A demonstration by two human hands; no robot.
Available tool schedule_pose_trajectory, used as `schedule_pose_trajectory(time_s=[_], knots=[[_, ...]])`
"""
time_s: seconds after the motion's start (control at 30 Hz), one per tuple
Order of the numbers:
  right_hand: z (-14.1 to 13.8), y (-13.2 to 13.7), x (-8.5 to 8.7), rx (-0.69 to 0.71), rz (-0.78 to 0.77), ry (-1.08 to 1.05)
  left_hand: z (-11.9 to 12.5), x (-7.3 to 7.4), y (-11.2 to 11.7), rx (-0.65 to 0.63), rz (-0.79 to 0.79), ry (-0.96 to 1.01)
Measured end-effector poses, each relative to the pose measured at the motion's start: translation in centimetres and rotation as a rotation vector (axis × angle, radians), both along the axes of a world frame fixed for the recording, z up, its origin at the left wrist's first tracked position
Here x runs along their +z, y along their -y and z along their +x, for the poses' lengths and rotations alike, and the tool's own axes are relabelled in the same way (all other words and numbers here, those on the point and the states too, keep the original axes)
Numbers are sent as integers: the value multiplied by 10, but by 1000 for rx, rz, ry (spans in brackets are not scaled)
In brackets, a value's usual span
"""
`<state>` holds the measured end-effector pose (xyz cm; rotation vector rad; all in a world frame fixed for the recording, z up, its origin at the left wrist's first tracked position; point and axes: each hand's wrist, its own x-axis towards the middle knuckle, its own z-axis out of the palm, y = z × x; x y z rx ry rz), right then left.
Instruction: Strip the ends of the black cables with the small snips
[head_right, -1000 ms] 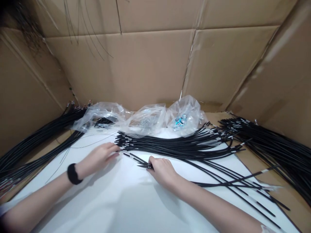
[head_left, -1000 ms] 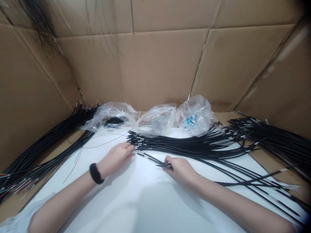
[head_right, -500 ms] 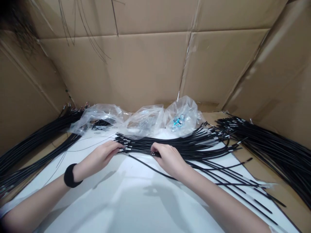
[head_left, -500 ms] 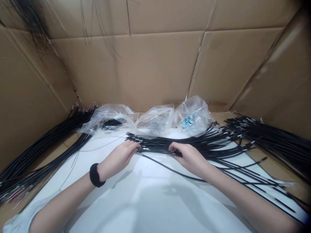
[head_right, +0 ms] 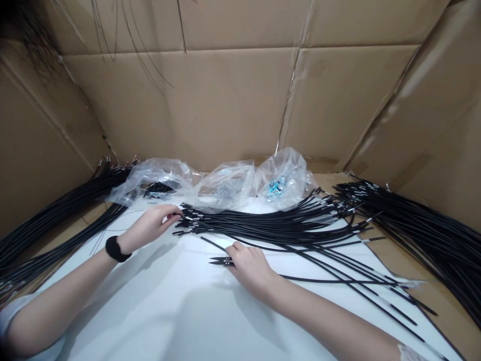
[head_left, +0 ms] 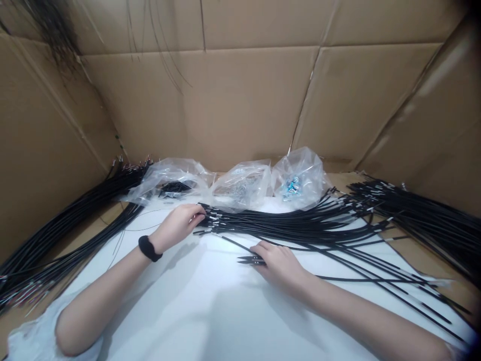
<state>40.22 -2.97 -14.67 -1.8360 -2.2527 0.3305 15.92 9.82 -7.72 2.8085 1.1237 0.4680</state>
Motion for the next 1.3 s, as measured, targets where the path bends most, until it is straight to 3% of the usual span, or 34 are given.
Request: schedule_pose_trajectory(time_s=[0.2,0.33,0.43,0.53,0.57,0.63,0.7,0.8,0.9,1.0,1.1,1.3], knots=[[-7,-1,-12,-34,-44,192,5,-35,-15,9,45,15],[-1,11,5,-73,-83,84,4,-47,-17,20,53,20],[15,17,35,-94,41,-250,3,-33,-14,34,54,75],[28,17,65,-61,268,-600,11,-4,-2,109,39,222],[29,15,71,-59,290,-681,18,6,6,104,-80,319],[25,9,77,-60,320,-790,36,22,25,-52,-318,426],[14,2,74,-40,344,-864,56,32,45,-194,-383,565],[-1,-9,62,-8,329,-922,78,35,67,-256,-458,819],[-1,-15,57,-24,323,-962,85,31,70,-282,-603,972],[13,-15,66,-120,369,-914,83,30,64,-250,-687,922],[24,-12,83,-122,379,-830,81,30,59,-236,-736,837],[5,-27,106,-134,321,-984,85,28,59,-229,-802,725]])
